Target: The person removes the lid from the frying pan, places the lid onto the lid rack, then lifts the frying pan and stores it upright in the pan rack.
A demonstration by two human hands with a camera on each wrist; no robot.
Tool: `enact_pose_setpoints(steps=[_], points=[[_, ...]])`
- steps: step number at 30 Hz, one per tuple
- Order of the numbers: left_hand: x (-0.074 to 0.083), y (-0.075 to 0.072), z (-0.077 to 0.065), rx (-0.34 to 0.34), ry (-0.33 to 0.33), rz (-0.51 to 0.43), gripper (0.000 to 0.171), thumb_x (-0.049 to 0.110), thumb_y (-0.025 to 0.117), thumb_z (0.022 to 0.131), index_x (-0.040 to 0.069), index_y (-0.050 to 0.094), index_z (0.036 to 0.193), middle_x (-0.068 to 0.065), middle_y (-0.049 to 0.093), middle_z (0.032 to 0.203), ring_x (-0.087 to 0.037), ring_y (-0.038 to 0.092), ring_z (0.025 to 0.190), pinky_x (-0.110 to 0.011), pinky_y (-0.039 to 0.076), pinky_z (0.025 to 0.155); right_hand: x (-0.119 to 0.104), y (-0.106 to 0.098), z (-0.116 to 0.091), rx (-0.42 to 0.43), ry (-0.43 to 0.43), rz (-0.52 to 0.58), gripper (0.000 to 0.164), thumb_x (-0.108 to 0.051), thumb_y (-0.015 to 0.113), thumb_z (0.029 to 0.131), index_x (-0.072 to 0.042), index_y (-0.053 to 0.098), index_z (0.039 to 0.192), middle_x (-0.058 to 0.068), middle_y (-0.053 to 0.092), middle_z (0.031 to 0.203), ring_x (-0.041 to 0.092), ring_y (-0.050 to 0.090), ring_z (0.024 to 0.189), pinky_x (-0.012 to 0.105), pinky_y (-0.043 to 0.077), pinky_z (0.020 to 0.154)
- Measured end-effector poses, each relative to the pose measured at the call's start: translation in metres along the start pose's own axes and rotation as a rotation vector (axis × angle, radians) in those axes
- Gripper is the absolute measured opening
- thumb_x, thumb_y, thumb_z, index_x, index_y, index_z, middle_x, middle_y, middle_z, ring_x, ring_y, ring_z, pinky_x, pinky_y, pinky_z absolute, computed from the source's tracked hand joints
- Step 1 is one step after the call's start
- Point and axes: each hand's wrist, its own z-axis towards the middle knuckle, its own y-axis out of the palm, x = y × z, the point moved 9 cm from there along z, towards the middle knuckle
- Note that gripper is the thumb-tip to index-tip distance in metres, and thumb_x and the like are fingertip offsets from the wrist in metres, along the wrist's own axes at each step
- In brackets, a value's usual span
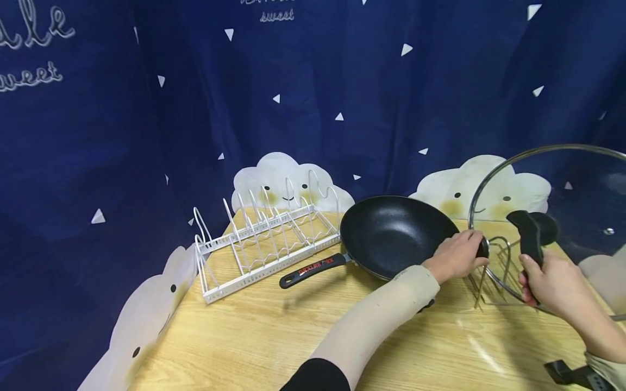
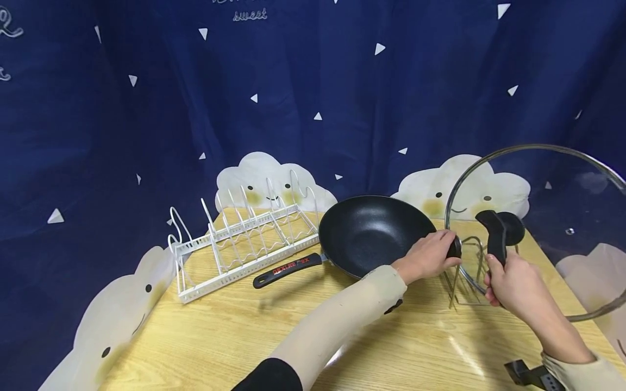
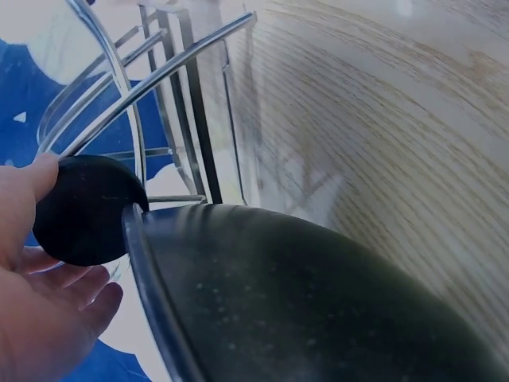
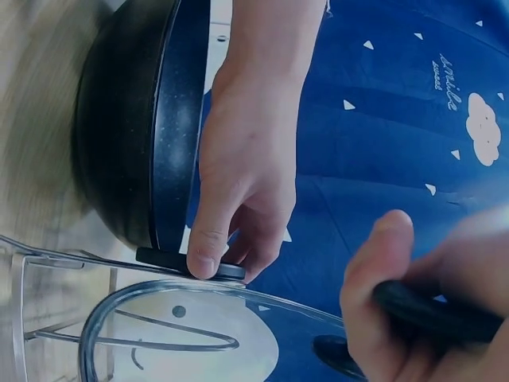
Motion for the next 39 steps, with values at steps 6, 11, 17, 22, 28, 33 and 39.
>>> enact_pose_setpoints(steps=[6,11,17,22,28,33,39], points=[[0.004,-0.001,0.002,0.022,0.013,0.006,0.055,0.057,0.049,0.09,0.029,0.038,0.137,0.017,0.038,0.137,0.002,0.041,0.12,-0.014,0.039,0.091,0.006,0.005,0.004,-0.067,0.001,-0.018,0.046,-0.03,0.022,0.104,0.002,0.045,0.082,0.002,0.052,0.051,0.021,0.055,0.042,0.03,0.042,0.043],[0.009,0.0,0.002,0.035,0.037,0.01,0.053,0.055,0.049,0.091,0.027,0.04,0.135,0.016,0.039,0.136,0.002,0.042,0.119,-0.014,0.039,0.091,0.011,0.008,0.006,-0.11,0.008,-0.028,0.049,-0.032,0.022,0.104,0.001,0.047,0.08,0.002,0.054,0.05,0.022,0.057,0.044,0.028,0.041,0.047],[0.009,0.0,0.002,0.038,0.043,0.006,0.051,0.054,0.049,0.092,0.026,0.039,0.134,0.016,0.039,0.134,0.002,0.043,0.117,-0.014,0.039,0.09,0.011,0.009,0.01,-0.12,-0.014,-0.008,0.05,-0.033,0.022,0.104,0.001,0.048,0.079,0.003,0.054,0.05,0.022,0.057,0.043,0.029,0.042,0.046],[0.008,-0.002,0.004,0.031,0.039,0.009,0.049,0.054,0.048,0.093,0.026,0.039,0.133,0.017,0.04,0.13,0.003,0.044,0.114,-0.013,0.039,0.089,0.015,0.012,0.016,-0.139,0.001,0.026,0.053,-0.034,0.022,0.104,0.001,0.05,0.076,0.004,0.054,0.052,0.021,0.057,0.044,0.032,0.046,0.044],[0.005,0.001,0.002,0.024,0.03,0.016,0.05,0.054,0.048,0.092,0.026,0.038,0.133,0.017,0.04,0.131,0.003,0.044,0.115,-0.014,0.039,0.089,0.022,0.022,0.019,-0.202,0.044,0.059,0.051,-0.033,0.021,0.104,0.002,0.049,0.079,0.003,0.053,0.053,0.022,0.058,0.046,0.033,0.048,0.045],[0.004,0.001,0.002,0.036,0.027,0.019,0.053,0.054,0.048,0.092,0.026,0.037,0.136,0.017,0.039,0.132,0.003,0.044,0.115,-0.014,0.039,0.089,0.023,0.024,0.022,-0.205,0.046,0.053,0.05,-0.031,0.021,0.104,0.002,0.049,0.079,0.003,0.053,0.053,0.022,0.058,0.046,0.033,0.048,0.045],[0.003,0.001,0.002,0.032,0.028,-0.004,0.054,0.053,0.048,0.092,0.026,0.037,0.137,0.017,0.039,0.131,0.003,0.045,0.114,-0.013,0.04,0.088,0.019,0.023,0.027,-0.212,0.044,0.064,0.051,-0.03,0.021,0.103,0.003,0.05,0.079,0.003,0.055,0.054,0.022,0.058,0.047,0.033,0.049,0.045]])
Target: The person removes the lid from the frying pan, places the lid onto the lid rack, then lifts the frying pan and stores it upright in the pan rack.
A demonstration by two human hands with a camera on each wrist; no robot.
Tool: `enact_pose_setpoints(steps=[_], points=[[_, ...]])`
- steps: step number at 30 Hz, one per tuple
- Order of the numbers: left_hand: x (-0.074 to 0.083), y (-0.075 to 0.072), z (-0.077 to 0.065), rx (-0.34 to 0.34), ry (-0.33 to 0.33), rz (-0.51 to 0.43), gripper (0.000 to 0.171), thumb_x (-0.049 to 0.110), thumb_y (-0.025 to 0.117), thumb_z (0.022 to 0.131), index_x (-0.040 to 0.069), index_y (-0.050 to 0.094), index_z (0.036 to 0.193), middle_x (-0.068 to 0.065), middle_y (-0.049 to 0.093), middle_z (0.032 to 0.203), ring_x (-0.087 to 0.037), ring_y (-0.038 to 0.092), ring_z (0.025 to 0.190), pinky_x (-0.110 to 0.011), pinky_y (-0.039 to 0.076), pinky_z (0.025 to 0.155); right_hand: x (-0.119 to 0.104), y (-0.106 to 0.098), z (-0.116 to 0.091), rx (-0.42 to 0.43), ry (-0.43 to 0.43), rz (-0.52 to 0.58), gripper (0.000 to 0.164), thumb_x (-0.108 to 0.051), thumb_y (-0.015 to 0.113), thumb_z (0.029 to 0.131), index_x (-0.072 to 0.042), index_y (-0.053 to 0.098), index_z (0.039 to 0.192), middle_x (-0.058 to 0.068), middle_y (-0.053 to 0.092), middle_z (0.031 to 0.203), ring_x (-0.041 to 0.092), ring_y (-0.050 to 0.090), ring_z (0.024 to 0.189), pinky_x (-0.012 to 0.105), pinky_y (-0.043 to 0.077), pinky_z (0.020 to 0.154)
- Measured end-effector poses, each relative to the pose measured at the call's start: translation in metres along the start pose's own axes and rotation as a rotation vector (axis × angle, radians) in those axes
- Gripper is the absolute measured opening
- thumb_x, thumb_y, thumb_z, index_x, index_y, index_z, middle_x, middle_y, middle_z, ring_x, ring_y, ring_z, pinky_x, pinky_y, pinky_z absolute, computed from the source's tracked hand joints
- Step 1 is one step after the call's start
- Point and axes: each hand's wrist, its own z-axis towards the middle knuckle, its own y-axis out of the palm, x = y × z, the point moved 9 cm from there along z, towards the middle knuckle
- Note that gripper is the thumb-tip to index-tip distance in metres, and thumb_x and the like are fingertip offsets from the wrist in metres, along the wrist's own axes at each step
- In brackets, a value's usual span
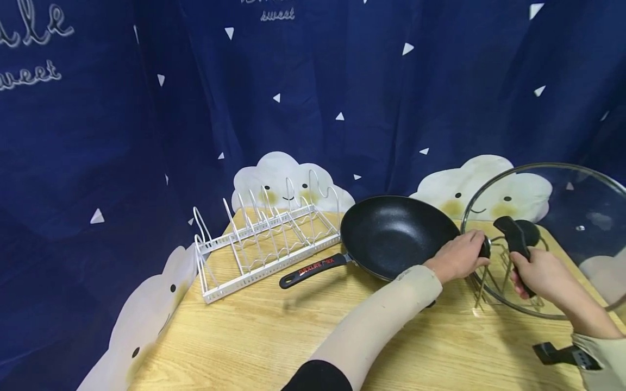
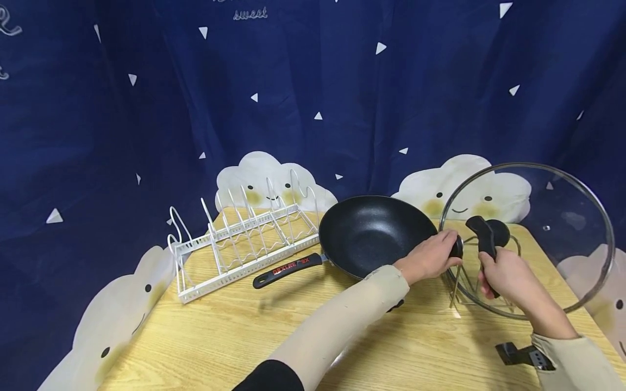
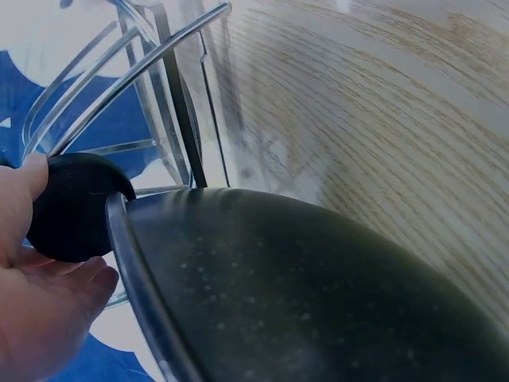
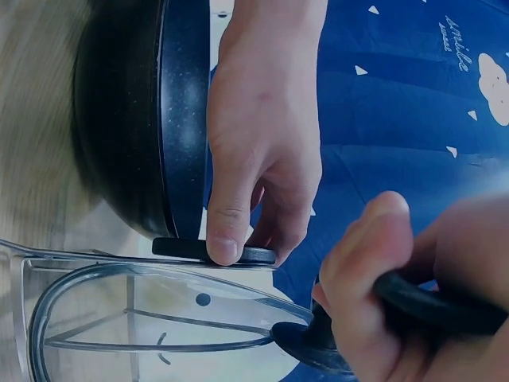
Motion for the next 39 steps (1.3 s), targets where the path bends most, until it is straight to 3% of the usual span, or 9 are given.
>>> enact_pose_setpoints(steps=[8,21,39], points=[[-0.001,-0.001,-0.001,0.007,-0.011,-0.01,0.055,0.052,0.05,0.092,0.026,0.037,0.138,0.017,0.038,0.135,0.003,0.044,0.117,-0.013,0.039,0.09,-0.004,0.003,0.007,-0.049,0.023,0.039,0.054,-0.027,0.019,0.102,0.001,0.054,0.072,0.003,0.055,0.054,0.021,0.057,0.047,0.033,0.047,0.045],[-0.001,-0.003,-0.002,0.027,-0.009,0.018,0.056,0.055,0.049,0.092,0.026,0.037,0.139,0.017,0.038,0.136,0.002,0.044,0.117,-0.014,0.04,0.09,-0.005,0.009,0.014,-0.079,0.051,0.144,0.043,-0.024,0.018,0.102,0.008,0.043,0.089,0.003,0.055,0.061,0.02,0.058,0.05,0.034,0.049,0.046],[-0.001,-0.001,0.0,0.02,-0.018,0.005,0.055,0.053,0.05,0.092,0.026,0.036,0.138,0.016,0.039,0.135,0.0,0.045,0.117,-0.015,0.04,0.09,-0.009,0.013,0.018,-0.129,0.063,0.304,0.04,-0.021,0.016,0.102,0.012,0.039,0.097,0.005,0.055,0.067,0.017,0.059,0.054,0.036,0.052,0.052]])
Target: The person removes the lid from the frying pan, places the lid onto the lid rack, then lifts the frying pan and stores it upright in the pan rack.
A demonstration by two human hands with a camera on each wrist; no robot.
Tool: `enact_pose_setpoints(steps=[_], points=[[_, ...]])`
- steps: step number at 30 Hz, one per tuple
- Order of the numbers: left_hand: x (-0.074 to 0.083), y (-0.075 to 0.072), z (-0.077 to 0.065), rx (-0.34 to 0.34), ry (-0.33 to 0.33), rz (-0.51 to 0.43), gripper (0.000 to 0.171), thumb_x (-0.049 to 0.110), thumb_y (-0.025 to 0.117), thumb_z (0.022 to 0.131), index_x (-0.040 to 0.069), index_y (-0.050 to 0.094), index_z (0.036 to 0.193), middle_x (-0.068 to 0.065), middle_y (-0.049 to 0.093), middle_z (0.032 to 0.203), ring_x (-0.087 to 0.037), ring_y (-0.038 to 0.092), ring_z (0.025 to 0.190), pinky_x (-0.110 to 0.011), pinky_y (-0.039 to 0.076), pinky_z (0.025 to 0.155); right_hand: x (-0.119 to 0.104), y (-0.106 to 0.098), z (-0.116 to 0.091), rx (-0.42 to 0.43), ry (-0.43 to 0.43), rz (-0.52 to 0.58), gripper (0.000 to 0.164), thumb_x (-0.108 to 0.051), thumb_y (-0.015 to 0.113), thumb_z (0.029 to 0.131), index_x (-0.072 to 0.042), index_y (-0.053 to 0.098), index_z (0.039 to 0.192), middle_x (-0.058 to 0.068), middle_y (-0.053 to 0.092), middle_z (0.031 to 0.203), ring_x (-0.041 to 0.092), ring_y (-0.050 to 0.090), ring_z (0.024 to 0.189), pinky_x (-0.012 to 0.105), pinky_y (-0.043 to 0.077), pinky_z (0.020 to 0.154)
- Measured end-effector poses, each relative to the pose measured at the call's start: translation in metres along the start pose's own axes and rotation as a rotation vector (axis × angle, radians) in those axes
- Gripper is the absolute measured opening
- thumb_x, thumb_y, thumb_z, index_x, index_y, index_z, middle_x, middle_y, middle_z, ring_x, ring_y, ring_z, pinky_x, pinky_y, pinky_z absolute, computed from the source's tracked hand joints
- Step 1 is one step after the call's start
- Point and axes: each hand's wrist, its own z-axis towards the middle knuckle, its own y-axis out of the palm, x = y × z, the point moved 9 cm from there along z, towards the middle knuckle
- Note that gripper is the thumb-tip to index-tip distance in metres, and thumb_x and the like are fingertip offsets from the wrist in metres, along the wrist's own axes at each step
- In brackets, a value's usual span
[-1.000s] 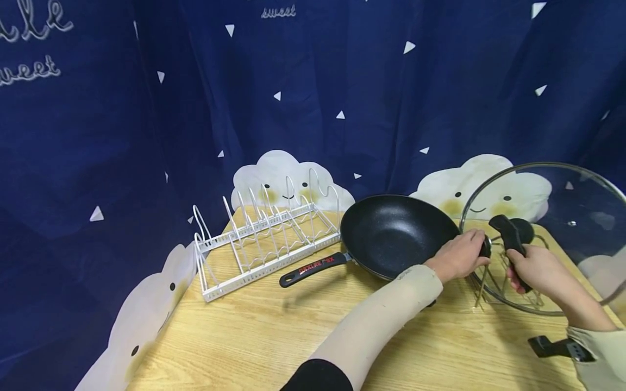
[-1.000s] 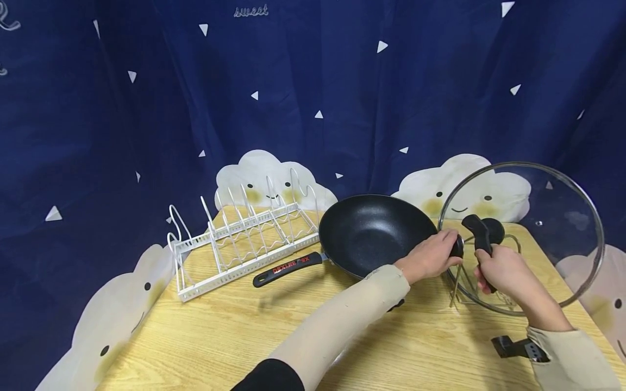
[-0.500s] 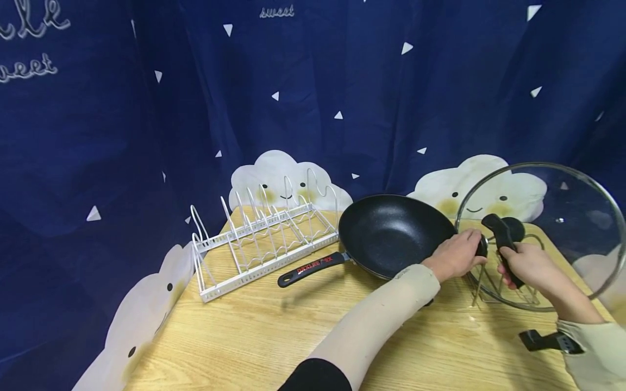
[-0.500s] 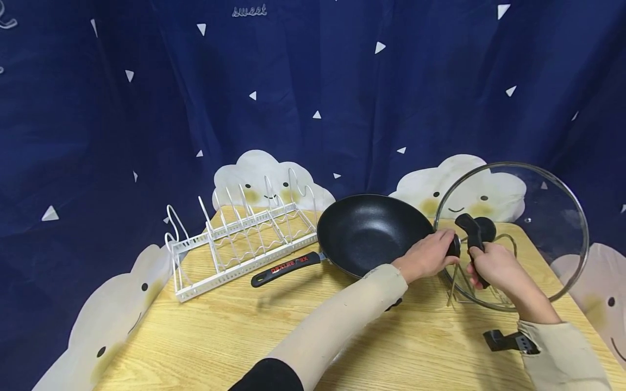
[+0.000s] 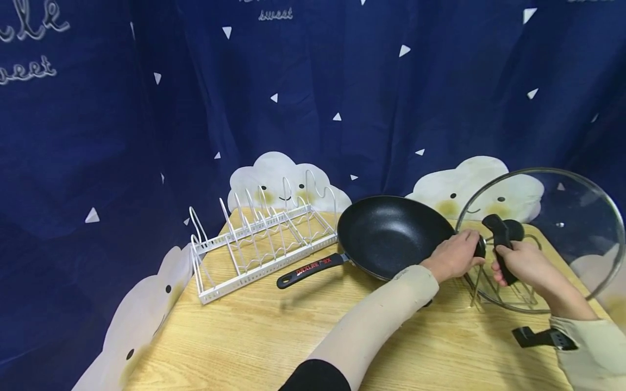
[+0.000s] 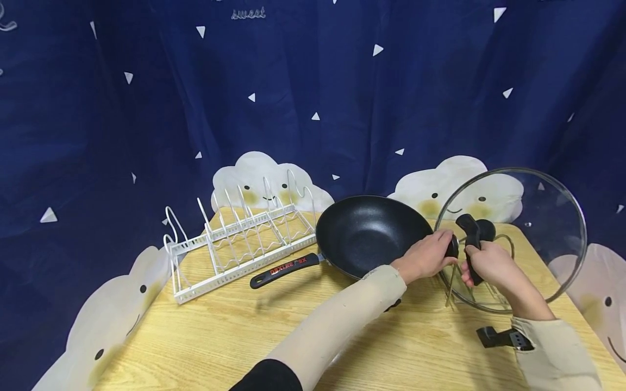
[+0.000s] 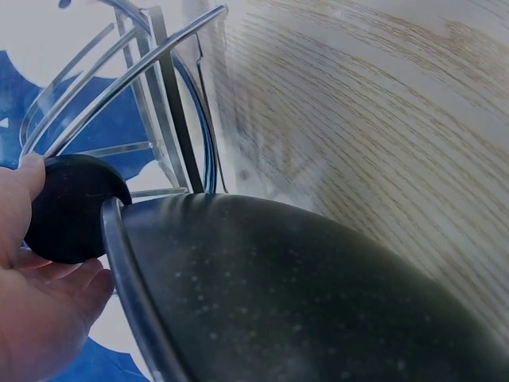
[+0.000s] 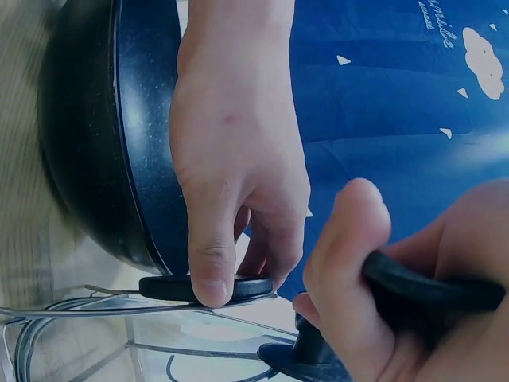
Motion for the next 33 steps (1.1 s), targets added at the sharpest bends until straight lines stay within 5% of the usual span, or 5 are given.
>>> enact_pose_setpoints(steps=[18,33], points=[[-0.0014,0.0014,0.0021,-0.013,0.001,0.016,0.058,0.054,0.047,0.093,0.026,0.033,0.142,0.016,0.034,0.141,0.001,0.04,0.123,-0.015,0.038,0.093,0.0007,0.0036,0.004,-0.027,0.021,0.097,0.046,-0.019,0.014,0.103,0.023,0.022,0.12,0.008,0.058,0.074,0.019,0.062,0.058,0.039,0.054,0.057],[-0.0003,0.0,0.0068,-0.003,-0.001,0.034,0.052,0.053,0.05,0.092,0.026,0.038,0.135,0.015,0.041,0.131,0.0,0.046,0.115,-0.016,0.041,0.089,0.0012,0.0025,0.0077,-0.062,0.04,0.112,0.044,-0.015,0.013,0.102,0.026,0.02,0.119,0.008,0.058,0.073,0.019,0.063,0.06,0.039,0.055,0.058]])
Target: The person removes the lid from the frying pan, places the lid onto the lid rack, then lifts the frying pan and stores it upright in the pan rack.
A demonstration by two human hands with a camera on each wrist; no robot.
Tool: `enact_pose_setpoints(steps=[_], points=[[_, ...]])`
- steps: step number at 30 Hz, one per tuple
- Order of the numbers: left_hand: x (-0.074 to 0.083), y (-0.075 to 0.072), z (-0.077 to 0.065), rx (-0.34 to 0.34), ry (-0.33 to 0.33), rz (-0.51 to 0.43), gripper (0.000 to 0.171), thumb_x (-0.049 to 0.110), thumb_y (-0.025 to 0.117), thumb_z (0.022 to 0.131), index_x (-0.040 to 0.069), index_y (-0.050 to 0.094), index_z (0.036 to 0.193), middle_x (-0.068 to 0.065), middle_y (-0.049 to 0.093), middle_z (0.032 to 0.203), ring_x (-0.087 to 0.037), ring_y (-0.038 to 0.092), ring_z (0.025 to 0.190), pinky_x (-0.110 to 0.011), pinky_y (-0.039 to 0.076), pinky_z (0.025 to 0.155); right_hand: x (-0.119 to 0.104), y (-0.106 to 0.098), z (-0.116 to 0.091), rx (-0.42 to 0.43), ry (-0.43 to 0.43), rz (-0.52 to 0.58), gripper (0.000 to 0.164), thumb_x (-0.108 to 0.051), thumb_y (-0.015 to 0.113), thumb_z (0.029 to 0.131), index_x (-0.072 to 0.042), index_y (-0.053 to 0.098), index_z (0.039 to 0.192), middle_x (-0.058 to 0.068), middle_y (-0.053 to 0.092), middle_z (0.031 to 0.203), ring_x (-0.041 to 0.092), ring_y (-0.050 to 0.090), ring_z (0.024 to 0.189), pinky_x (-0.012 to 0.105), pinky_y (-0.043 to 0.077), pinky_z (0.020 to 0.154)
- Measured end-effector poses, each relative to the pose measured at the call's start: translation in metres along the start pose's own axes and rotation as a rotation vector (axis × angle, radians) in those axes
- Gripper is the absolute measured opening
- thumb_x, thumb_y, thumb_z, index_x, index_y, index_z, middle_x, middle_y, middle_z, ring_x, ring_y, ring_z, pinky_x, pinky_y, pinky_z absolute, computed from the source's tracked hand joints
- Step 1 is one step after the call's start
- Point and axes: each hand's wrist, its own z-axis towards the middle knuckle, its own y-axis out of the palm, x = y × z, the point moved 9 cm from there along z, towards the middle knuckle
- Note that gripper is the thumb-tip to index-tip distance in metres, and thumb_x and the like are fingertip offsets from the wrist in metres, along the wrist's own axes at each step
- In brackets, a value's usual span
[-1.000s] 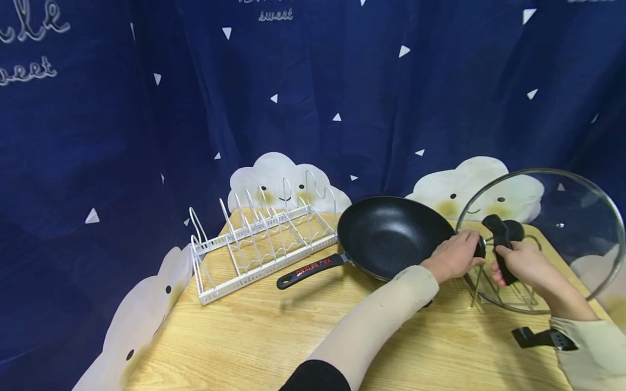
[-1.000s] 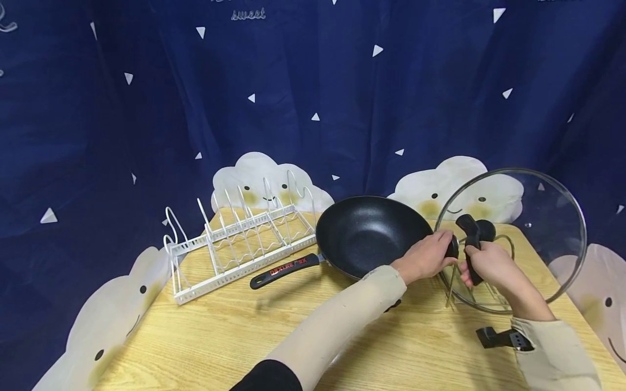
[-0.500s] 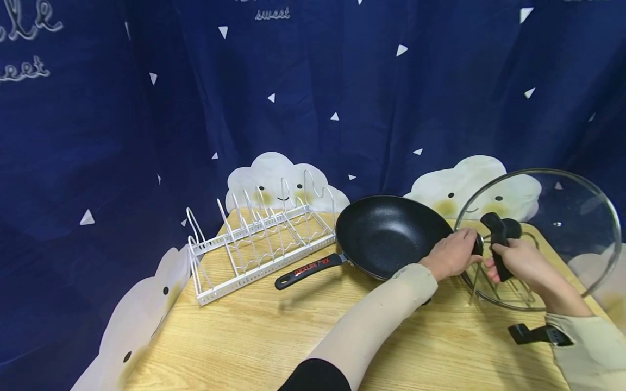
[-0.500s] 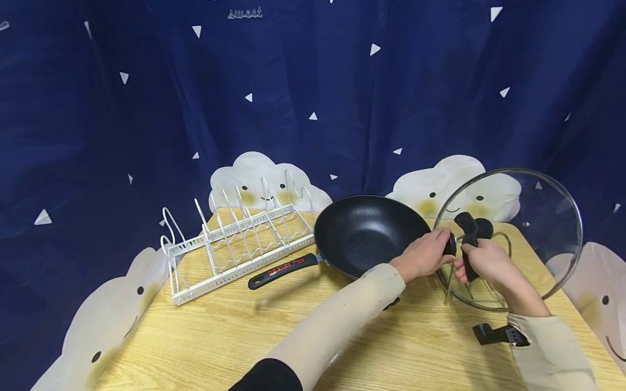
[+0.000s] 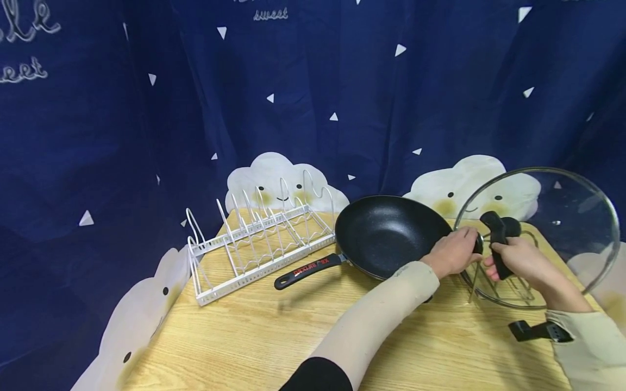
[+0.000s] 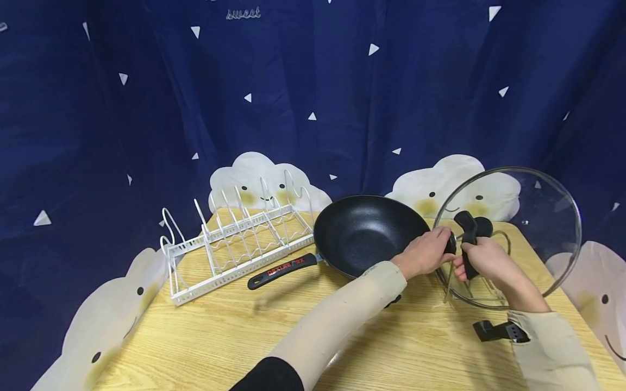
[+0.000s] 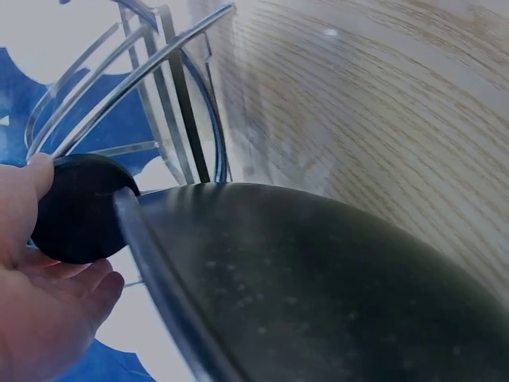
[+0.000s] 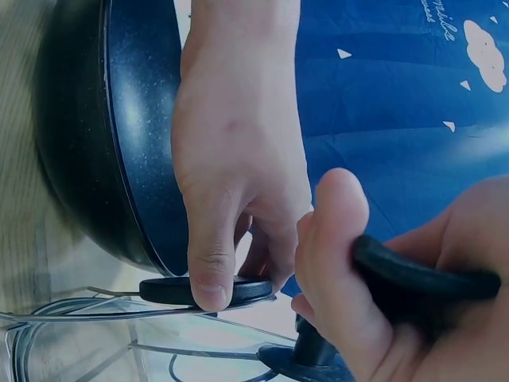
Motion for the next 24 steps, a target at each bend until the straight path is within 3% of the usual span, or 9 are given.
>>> enact_pose_setpoints(steps=[10,15,17,20,22,24], points=[[0.003,-0.002,0.003,0.024,-0.01,-0.003,0.044,0.053,0.053,0.091,0.026,0.043,0.125,0.014,0.045,0.119,0.001,0.048,0.109,-0.017,0.044,0.084,0.001,-0.004,0.001,0.0,0.0,0.006,0.043,-0.013,0.013,0.102,0.026,0.022,0.117,0.007,0.059,0.073,0.02,0.064,0.062,0.039,0.055,0.059],[0.002,-0.006,0.002,-0.038,-0.011,-0.022,0.055,0.052,0.054,0.091,0.026,0.037,0.136,0.015,0.04,0.131,0.001,0.044,0.116,-0.017,0.041,0.089,-0.003,-0.008,-0.002,0.03,-0.007,-0.017,0.047,-0.015,0.014,0.102,0.028,0.014,0.121,0.01,0.06,0.074,0.02,0.064,0.06,0.04,0.055,0.058],[-0.002,-0.009,-0.003,-0.078,-0.01,-0.018,0.061,0.051,0.053,0.091,0.025,0.033,0.141,0.015,0.036,0.138,0.0,0.041,0.121,-0.018,0.04,0.092,-0.006,-0.013,-0.006,0.072,-0.019,-0.101,0.051,-0.018,0.018,0.103,0.029,0.015,0.122,0.013,0.061,0.075,0.023,0.065,0.06,0.041,0.055,0.059],[-0.013,-0.012,-0.012,-0.137,-0.007,0.013,0.066,0.051,0.052,0.091,0.024,0.027,0.146,0.013,0.031,0.144,-0.002,0.036,0.127,-0.019,0.036,0.097,-0.015,-0.023,-0.014,0.183,-0.034,-0.353,0.063,-0.031,0.027,0.102,0.029,0.026,0.123,0.028,0.06,0.085,0.037,0.064,0.073,0.049,0.051,0.067],[-0.022,-0.016,-0.019,-0.163,-0.002,0.051,0.066,0.052,0.05,0.092,0.024,0.025,0.147,0.013,0.03,0.146,-0.004,0.033,0.13,-0.019,0.033,0.101,-0.021,-0.03,-0.021,0.267,-0.038,-0.525,0.069,-0.039,0.032,0.1,0.027,0.036,0.121,0.036,0.056,0.099,0.048,0.058,0.088,0.054,0.047,0.073],[-0.031,-0.022,-0.026,-0.197,-0.002,0.083,0.065,0.053,0.048,0.093,0.025,0.025,0.147,0.012,0.029,0.147,-0.005,0.029,0.133,-0.02,0.03,0.103,-0.027,-0.034,-0.027,0.326,-0.039,-0.627,0.071,-0.045,0.035,0.099,0.022,0.042,0.121,0.04,0.05,0.11,0.056,0.048,0.097,0.059,0.042,0.075]])
